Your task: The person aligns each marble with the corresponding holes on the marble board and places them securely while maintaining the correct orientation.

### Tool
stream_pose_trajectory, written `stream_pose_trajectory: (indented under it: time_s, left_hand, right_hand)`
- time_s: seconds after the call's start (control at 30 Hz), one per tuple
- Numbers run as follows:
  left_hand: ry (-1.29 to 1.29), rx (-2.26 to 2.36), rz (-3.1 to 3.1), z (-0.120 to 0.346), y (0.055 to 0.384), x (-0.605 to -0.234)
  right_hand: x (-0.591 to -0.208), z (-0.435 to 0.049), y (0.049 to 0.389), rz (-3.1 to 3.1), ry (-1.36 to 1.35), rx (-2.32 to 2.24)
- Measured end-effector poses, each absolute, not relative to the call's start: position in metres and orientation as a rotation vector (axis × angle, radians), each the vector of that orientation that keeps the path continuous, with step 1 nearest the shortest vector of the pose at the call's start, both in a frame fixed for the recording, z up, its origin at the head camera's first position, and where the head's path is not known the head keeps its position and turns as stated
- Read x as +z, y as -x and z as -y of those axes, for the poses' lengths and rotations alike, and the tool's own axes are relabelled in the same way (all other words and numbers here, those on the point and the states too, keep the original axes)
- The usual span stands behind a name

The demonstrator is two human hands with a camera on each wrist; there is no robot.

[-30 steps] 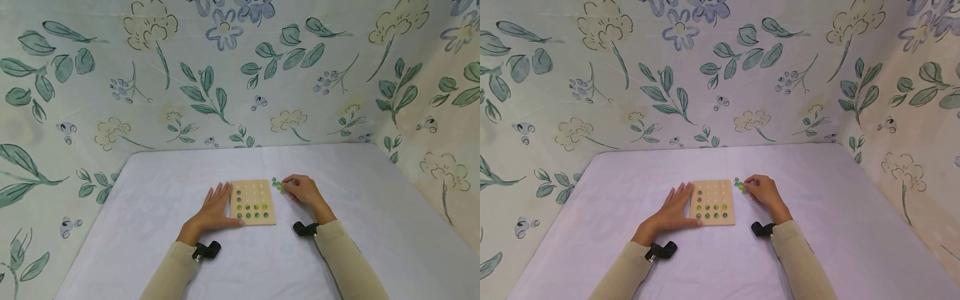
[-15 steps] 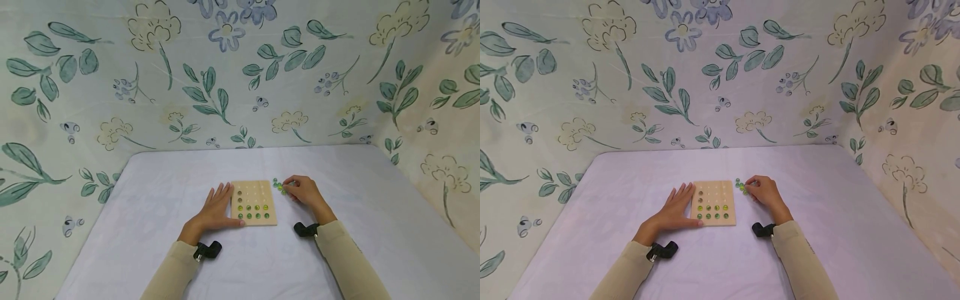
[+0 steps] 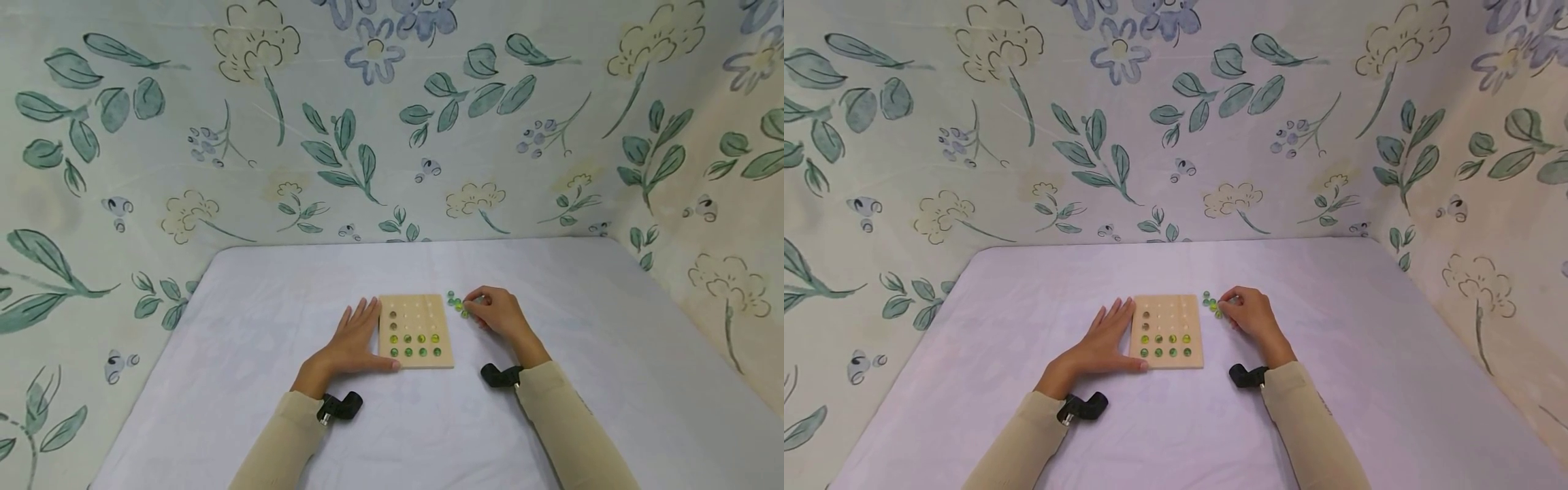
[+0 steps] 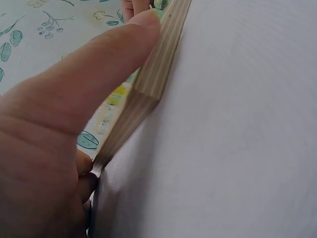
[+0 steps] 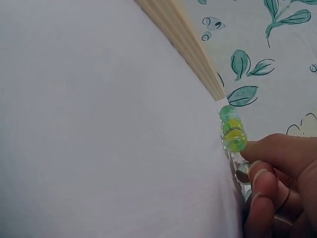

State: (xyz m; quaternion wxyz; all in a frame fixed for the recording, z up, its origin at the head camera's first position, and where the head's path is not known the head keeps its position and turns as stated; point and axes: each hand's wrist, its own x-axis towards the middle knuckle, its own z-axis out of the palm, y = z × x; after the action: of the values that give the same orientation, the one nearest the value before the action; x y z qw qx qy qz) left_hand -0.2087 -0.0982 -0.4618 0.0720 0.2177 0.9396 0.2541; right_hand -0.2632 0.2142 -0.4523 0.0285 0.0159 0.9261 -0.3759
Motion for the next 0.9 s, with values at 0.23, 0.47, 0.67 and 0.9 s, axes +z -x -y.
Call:
stream_pose_trajectory:
  time_s: [0.23, 0.47, 0.67, 0.9]
  left_hand:
    - [-0.664, 0.766, -2.832, 0.0986, 0.2100, -0.4659]
    - [-0.630, 0.744, -2.835, 0.0980, 0.2111, -0.4670]
    - [-0.611, 0.722, -2.837, 0.0975, 0.2114, -0.4676]
    - [-0.635, 0.735, -2.839, 0.0981, 0.2114, -0.4654]
  right_hand:
    - [-0.4548, -0.2151, 0.2635, -2.872, -0.040, -1.163]
    - [-0.4561, -0.2168, 0.2639, -2.875, -0.050, -1.167]
    - [-0.4565, -0.2167, 0.2641, -2.879, -0.047, -1.165]
    - [-0.4538, -0.2166, 0.2641, -2.874, -0.028, -1.178]
